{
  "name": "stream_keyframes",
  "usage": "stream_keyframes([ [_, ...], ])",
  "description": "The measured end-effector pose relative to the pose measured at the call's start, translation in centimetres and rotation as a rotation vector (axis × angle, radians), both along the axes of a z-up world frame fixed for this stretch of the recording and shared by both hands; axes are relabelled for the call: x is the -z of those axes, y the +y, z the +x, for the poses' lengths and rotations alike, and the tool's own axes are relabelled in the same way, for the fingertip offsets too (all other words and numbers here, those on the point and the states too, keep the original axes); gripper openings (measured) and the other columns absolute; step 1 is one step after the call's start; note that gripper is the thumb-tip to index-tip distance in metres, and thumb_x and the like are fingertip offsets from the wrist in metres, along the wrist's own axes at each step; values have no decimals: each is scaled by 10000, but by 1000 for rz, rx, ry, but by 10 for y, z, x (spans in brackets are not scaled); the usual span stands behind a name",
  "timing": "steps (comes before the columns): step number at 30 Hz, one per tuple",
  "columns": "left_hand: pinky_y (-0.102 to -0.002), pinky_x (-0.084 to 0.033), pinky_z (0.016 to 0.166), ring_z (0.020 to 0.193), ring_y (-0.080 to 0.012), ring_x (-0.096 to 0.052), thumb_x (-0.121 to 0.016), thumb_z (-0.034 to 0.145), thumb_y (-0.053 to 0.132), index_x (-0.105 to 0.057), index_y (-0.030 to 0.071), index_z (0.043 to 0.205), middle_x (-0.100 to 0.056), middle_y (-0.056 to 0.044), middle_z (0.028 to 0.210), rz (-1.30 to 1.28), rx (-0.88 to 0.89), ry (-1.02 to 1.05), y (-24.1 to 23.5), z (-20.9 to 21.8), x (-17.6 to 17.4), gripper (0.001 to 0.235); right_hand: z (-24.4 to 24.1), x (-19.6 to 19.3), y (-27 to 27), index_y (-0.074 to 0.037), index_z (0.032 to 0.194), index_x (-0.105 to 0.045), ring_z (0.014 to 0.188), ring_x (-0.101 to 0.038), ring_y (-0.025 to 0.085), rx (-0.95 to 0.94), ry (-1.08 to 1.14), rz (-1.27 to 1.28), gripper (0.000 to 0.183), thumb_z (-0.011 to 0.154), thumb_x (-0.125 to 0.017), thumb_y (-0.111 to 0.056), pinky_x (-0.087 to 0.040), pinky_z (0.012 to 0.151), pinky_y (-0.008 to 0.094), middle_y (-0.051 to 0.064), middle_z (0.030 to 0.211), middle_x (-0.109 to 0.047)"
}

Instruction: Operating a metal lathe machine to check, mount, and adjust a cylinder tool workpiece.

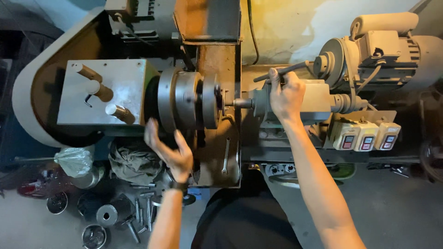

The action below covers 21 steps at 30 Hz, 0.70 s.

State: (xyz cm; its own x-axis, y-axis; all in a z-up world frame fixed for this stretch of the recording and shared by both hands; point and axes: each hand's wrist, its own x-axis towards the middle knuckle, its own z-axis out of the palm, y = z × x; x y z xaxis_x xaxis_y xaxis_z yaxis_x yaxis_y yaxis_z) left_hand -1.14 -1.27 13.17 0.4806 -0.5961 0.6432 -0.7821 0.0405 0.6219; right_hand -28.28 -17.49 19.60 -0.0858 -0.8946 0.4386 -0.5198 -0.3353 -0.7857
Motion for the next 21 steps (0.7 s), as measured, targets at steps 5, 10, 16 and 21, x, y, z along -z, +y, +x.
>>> stream_keyframes([
  [5, -510, -460, 1031, 1246, -488, -543, -709, 996, 296, -517, -86, 1387, -534, -339, 1391, 456, 267, -42, -139, 51, -85, 579, -1, -4, 0, 39, 1001, -717, 718, -741, 189, -13, -28, 51, 325, 1076, -679, -274, -553, 652, 314, 124, 816, -762],
  [10, -447, -547, 996, 1168, -409, -692, -629, 1056, 358, -644, -21, 1303, -716, -260, 1247, 766, 127, 132, -118, 30, -107, 453, -2, -11, -1, 44, 997, -719, 713, -746, 185, -12, -1, 26, 305, 1065, -685, -251, -553, 644, 310, 129, 804, -761],
  [16, -467, -497, 1124, 1331, -454, -604, -634, 1066, 92, -432, -24, 1511, -554, -276, 1488, -67, 113, 128, -21, 7, 42, 503, -1, -6, 3, 51, 992, -700, 724, -741, 189, -47, -21, -21, 303, 1081, -681, -238, -554, 657, 317, 125, 815, -753],
  [21, -511, -390, 1191, 1369, -489, -509, -610, 1012, 34, -327, -77, 1524, -486, -338, 1497, 203, 28, 224, 34, 1, 114, 596, 0, -8, 3, 39, 968, -715, 679, -702, 194, -46, 42, -12, 311, 1097, -685, -243, -511, 617, 335, 126, 806, -744],
])
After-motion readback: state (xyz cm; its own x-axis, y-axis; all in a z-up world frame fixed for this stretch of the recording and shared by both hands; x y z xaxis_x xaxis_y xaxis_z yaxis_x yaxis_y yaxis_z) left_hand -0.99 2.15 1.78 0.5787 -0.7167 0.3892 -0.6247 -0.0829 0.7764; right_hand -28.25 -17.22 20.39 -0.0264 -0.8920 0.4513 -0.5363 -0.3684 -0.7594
